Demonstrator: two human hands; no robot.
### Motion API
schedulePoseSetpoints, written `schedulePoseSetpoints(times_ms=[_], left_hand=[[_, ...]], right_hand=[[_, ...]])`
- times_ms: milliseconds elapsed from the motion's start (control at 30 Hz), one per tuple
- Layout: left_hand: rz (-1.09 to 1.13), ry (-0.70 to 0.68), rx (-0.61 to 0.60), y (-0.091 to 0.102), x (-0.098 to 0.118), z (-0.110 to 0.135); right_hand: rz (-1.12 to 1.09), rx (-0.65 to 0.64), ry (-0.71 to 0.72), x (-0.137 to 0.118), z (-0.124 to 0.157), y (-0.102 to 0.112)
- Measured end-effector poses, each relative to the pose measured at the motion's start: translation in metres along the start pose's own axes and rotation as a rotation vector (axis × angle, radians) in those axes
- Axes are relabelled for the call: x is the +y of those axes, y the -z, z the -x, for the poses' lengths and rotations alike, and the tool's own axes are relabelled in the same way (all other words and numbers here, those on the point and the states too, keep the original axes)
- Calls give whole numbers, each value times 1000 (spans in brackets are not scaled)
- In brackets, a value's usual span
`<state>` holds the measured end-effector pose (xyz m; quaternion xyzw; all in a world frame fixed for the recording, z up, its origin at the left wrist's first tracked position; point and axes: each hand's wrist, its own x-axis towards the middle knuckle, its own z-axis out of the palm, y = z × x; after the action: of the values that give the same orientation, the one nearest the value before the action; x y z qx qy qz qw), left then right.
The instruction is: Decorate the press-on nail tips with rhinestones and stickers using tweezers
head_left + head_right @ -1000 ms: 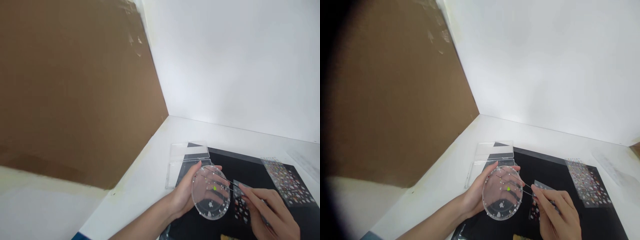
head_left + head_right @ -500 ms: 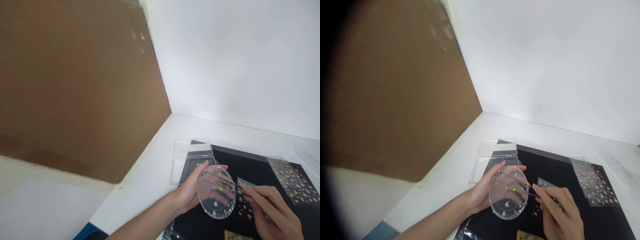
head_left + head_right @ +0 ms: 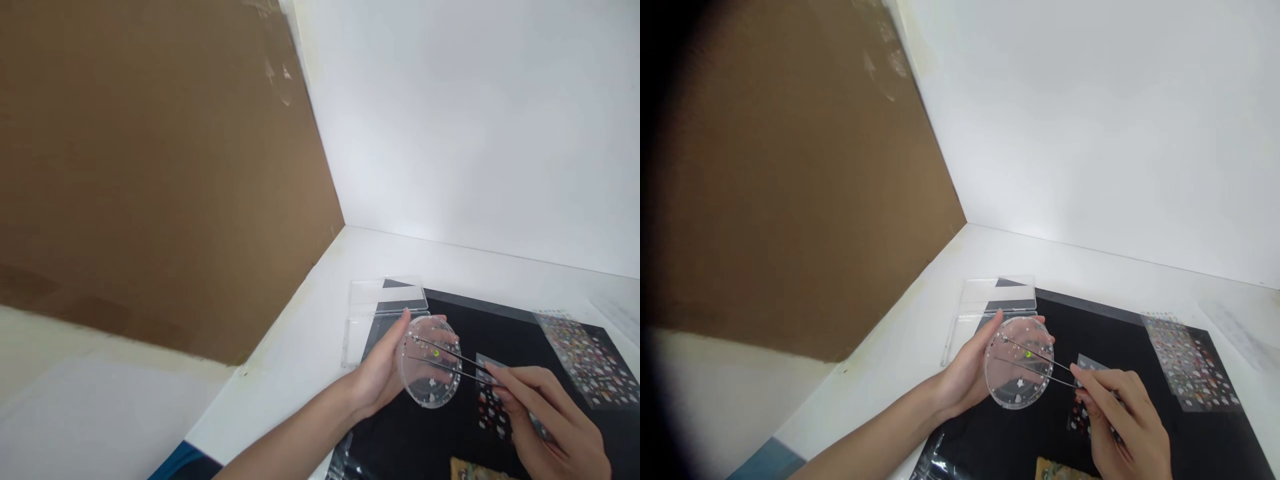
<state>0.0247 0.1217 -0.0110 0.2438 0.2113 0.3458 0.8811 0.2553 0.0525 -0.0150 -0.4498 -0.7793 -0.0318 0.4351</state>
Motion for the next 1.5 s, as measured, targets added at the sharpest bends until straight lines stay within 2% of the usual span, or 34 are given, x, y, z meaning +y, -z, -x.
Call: schedulePoseSetpoints(times_ms=[167,300,467,633,833,967,1133,1267,1500], left_hand=[[7,-105,-4,1,3,-2],[-94,-302,34,7,-3,-3],[-400,-588,88,26,-10,-1],[-746,-860,144,41,3,-2],[-1235,-1082,29,55,20,-5],[-1418,-1119,-23,56,24,-8],[-1470,-1094,-100,58,25,-9],[-1476,-1150,-145,60,27,-9],[-1620,-1218,-105,64,34,-11]], right_hand=[[17,21,-63,-2,-3,2],[-3,42,-108,-5,-5,1],[-28,56,-166,-10,-11,0],[-47,60,-206,-10,-14,1],[-101,-5,-248,-1,-14,0],[-63,8,-229,8,-15,0],[-33,24,-201,13,-14,-1],[-40,15,-115,14,-11,-2],[-45,-16,-73,14,-12,-3]])
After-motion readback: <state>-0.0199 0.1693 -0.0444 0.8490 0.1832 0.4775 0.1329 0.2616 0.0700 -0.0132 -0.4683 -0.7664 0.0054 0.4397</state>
